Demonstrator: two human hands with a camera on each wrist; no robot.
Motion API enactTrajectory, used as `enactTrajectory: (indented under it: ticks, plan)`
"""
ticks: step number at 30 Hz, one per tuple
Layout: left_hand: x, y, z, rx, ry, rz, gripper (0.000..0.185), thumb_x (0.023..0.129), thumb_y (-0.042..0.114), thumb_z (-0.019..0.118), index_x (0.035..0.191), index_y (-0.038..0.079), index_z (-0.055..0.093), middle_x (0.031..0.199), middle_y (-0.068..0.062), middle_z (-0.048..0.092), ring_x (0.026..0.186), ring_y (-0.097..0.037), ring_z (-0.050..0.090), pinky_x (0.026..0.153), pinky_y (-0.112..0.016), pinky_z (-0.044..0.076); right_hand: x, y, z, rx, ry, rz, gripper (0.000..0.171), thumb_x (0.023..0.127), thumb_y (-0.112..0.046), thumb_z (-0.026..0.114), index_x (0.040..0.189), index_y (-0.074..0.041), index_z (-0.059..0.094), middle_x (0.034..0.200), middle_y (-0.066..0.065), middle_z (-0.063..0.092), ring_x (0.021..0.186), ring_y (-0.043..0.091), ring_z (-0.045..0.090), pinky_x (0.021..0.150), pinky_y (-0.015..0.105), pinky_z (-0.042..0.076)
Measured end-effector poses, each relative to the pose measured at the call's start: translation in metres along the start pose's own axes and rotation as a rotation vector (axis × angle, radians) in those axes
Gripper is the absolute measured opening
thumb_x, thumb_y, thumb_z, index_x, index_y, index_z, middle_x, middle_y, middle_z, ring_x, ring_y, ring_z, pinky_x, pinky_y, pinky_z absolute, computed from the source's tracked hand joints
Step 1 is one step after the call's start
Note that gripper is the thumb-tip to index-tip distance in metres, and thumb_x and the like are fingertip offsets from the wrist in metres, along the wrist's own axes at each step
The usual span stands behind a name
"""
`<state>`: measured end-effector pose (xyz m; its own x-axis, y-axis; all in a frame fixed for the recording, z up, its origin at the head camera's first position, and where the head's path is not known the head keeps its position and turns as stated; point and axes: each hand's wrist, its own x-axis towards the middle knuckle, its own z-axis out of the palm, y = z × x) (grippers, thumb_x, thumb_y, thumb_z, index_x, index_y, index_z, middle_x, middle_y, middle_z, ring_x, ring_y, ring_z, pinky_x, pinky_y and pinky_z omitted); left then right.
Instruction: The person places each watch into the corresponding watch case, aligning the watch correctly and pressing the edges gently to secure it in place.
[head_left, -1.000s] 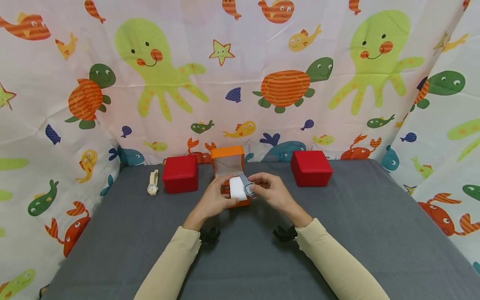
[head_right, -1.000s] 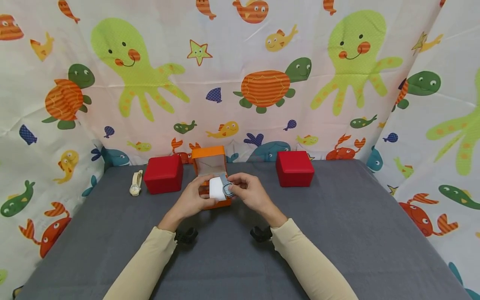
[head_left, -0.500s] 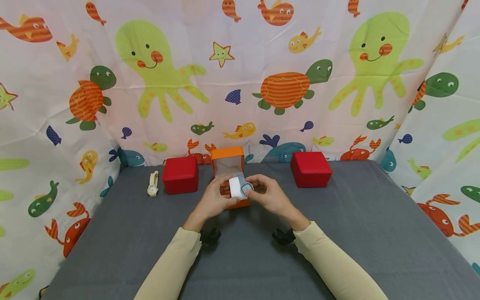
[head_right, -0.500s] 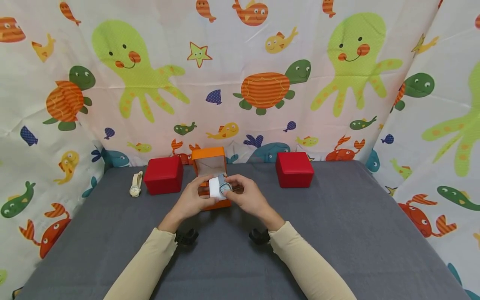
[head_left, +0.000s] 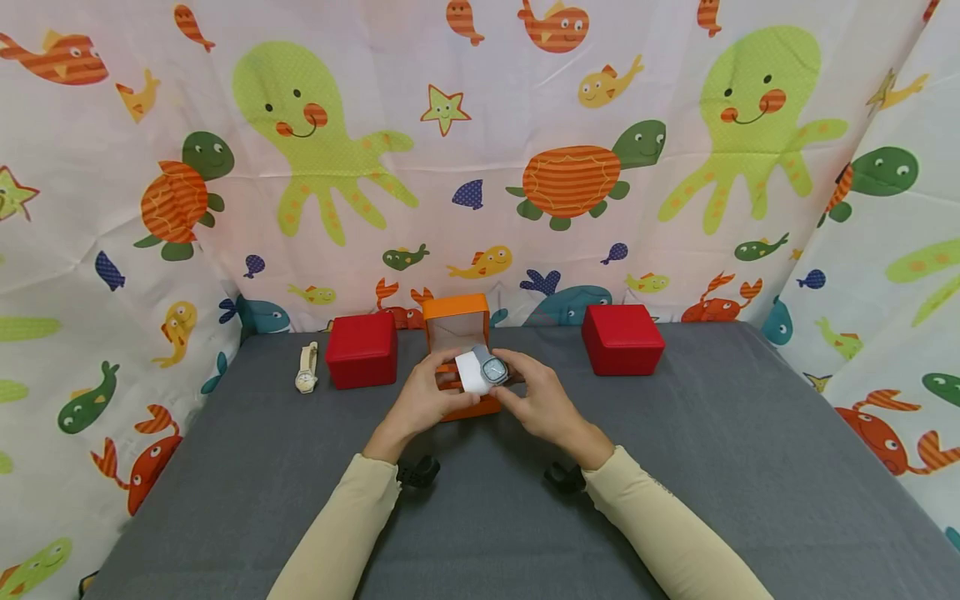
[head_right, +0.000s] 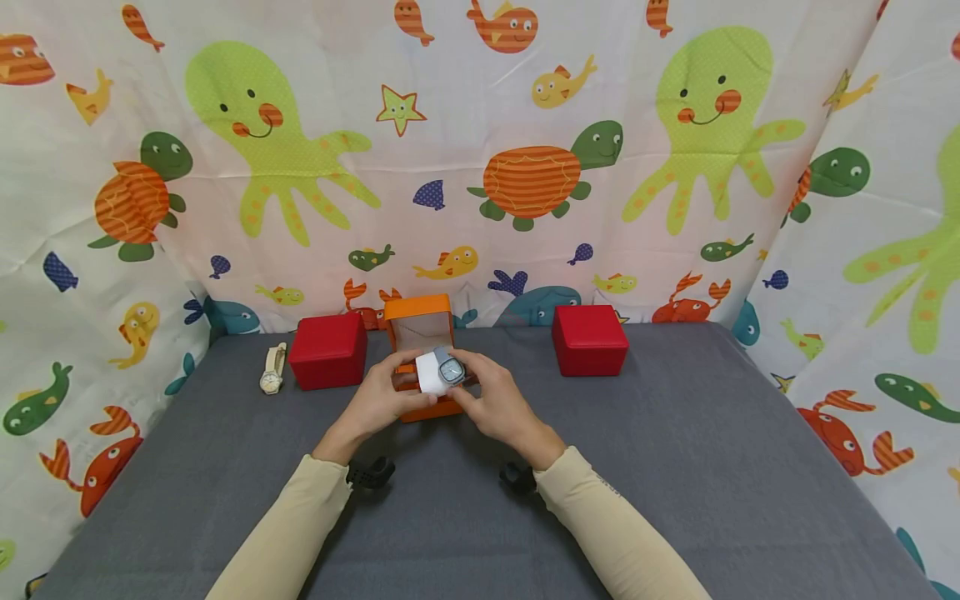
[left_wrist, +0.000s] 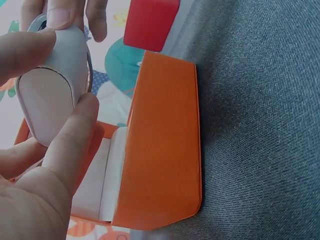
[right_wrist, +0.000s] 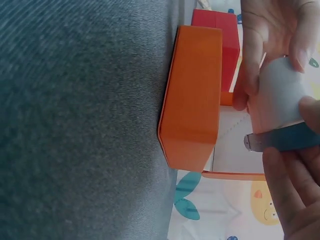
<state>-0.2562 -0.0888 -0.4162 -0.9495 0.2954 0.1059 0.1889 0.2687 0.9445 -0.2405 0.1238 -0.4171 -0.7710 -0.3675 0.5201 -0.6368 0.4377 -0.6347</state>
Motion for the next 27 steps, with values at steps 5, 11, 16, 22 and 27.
enactTrajectory:
  ticks: [5,11,16,22,27]
  plan:
    - [0.001,-0.001,-0.001,-0.013,-0.003,-0.005,0.078,0.072,0.013,0.084,0.138,0.004,0.045,0.129,-0.008,0.049,0.106,-0.028,0.06,0.082,-0.035,0.055,-0.001,0.001,0.002,-0.017,0.039,-0.039,0.055,0.083,-0.005,0.074,0.133,-0.001,0.051,0.111,0.009,0.062,0.086,0.017,0.062,0.078,0.037,0.056]
    - [0.001,-0.001,0.0,-0.044,0.008,0.019,0.077,0.072,0.018,0.085,0.137,0.004,0.046,0.13,-0.01,0.048,0.107,-0.028,0.061,0.081,-0.035,0.055,-0.002,0.002,0.003,-0.026,0.074,-0.067,0.054,0.083,-0.004,0.073,0.132,0.002,0.051,0.104,0.009,0.063,0.081,0.014,0.062,0.073,0.035,0.057]
    - [0.0,0.0,0.002,-0.076,0.015,0.012,0.074,0.073,0.017,0.084,0.135,0.003,0.047,0.127,-0.01,0.051,0.105,-0.026,0.062,0.078,-0.033,0.056,-0.002,0.002,0.004,-0.07,0.1,-0.102,0.053,0.085,-0.006,0.072,0.132,0.003,0.049,0.106,0.011,0.062,0.084,0.016,0.062,0.068,0.032,0.057]
    - [-0.001,0.003,0.004,-0.079,0.032,-0.007,0.069,0.075,0.02,0.083,0.132,0.003,0.049,0.126,-0.01,0.052,0.102,-0.024,0.064,0.077,-0.032,0.056,-0.004,-0.003,0.007,-0.137,0.162,-0.133,0.05,0.086,-0.005,0.069,0.132,0.003,0.049,0.107,0.013,0.06,0.083,0.018,0.061,0.064,0.035,0.057]
    - [-0.001,0.005,0.006,-0.096,0.06,-0.022,0.068,0.075,0.021,0.083,0.131,0.004,0.048,0.125,-0.01,0.051,0.103,-0.023,0.063,0.078,-0.032,0.056,-0.006,-0.008,0.01,-0.177,0.23,-0.12,0.046,0.086,-0.005,0.069,0.128,0.003,0.051,0.104,0.014,0.063,0.079,0.018,0.064,0.064,0.035,0.058]
